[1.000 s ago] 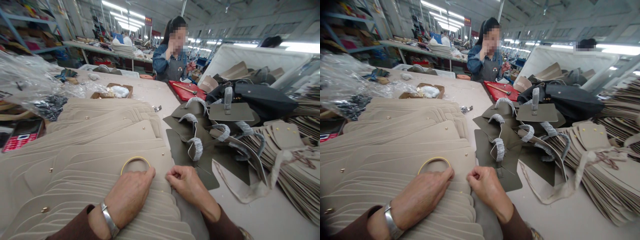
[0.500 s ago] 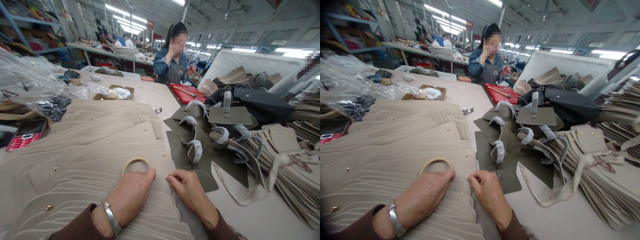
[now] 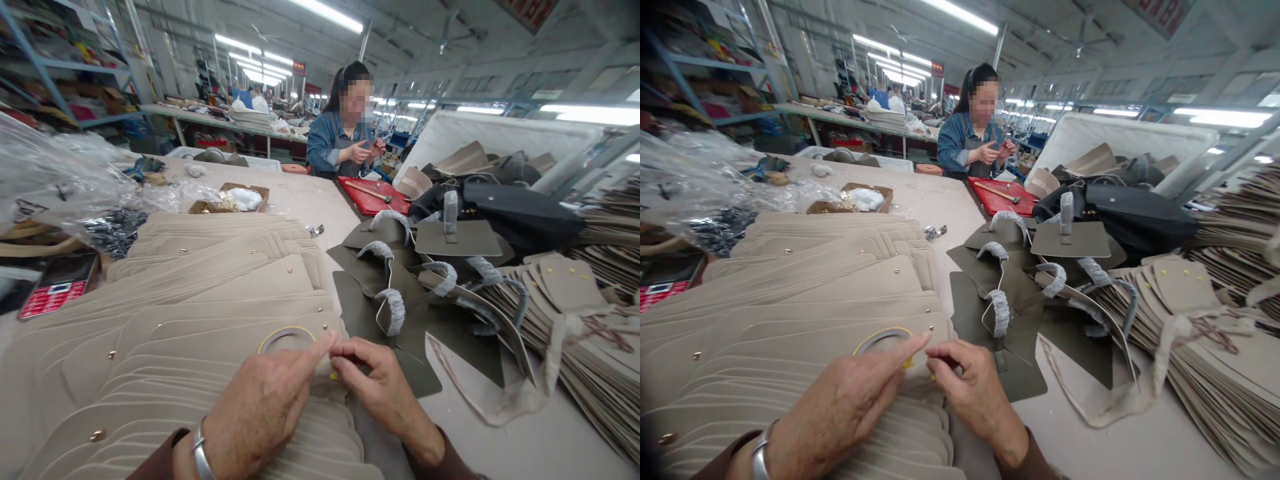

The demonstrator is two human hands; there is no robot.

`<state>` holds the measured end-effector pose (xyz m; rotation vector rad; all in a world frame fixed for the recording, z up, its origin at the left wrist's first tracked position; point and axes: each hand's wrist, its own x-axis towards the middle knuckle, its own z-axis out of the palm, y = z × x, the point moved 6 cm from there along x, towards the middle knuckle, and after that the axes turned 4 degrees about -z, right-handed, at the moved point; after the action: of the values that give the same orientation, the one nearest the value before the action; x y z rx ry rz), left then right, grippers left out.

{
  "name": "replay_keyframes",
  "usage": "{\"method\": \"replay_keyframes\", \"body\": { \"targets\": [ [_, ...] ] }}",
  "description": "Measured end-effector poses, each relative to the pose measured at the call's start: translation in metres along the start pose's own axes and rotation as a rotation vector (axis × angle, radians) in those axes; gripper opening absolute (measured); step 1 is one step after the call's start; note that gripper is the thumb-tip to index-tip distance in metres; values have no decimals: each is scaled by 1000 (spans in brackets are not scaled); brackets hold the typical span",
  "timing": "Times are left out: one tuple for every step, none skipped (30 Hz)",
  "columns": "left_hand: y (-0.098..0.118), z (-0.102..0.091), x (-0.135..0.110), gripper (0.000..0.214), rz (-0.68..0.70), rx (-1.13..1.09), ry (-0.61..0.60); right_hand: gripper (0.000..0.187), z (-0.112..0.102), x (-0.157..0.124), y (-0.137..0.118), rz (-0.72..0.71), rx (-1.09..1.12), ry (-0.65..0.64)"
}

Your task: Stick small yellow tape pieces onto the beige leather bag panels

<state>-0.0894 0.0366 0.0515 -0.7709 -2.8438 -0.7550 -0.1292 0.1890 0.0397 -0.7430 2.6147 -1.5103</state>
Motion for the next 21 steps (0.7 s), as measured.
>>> {"method": "replay_keyframes", "body": {
  "targets": [
    [0,-1,-1,58,6,17,24,15,1,0,-6,-56,30,7],
    [0,-2,-1,58,8,30,45,15,3,0,-11,-110,44,8],
    [0,-2,-1,56,10,36,65,16,5,0,-16,-155,46,12],
    [1,-3,-1,53,11,42,79,17,6,0,-19,-191,39,16],
    [1,-3,-1,51,14,48,89,16,8,0,-22,-219,26,19],
    [2,-3,-1,48,20,54,93,14,9,0,-24,-240,9,22],
    [3,-3,-1,47,28,59,97,13,10,0,-25,-257,-8,26],
    [4,-3,-1,45,37,61,100,13,12,-1,-26,-272,-28,33],
    [5,-3,-1,44,42,59,107,13,13,-2,-26,-288,-49,46],
    [5,-3,-1,41,42,54,112,14,13,-3,-27,-306,-76,67],
    [5,-3,-1,39,34,46,121,15,13,-4,-27,-325,-107,95],
    [4,-3,0,34,19,35,130,16,13,-5,-28,-343,-138,127],
    [3,-4,0,28,-1,21,135,16,12,-6,-29,-361,-167,159],
    [1,-4,1,22,-20,7,136,16,12,-7,-30,-373,-190,186],
    [0,-4,2,18,-35,-3,135,16,13,-7,-30,-378,-204,205],
    [0,-4,3,17,-45,-6,135,15,13,-7,-31,-368,-207,218],
    [0,-4,4,18,-48,1,138,14,14,-6,-30,-331,-190,228],
    [0,-5,5,20,-45,21,144,13,14,-3,-27,-261,-146,233],
    [2,-6,6,21,-35,48,165,12,16,0,-21,-157,-67,227],
    [3,-8,6,23,-23,80,192,13,18,2,-14,-31,39,211],
    [6,-9,6,24,-11,108,220,15,21,5,-6,94,155,192]
  ]
}}
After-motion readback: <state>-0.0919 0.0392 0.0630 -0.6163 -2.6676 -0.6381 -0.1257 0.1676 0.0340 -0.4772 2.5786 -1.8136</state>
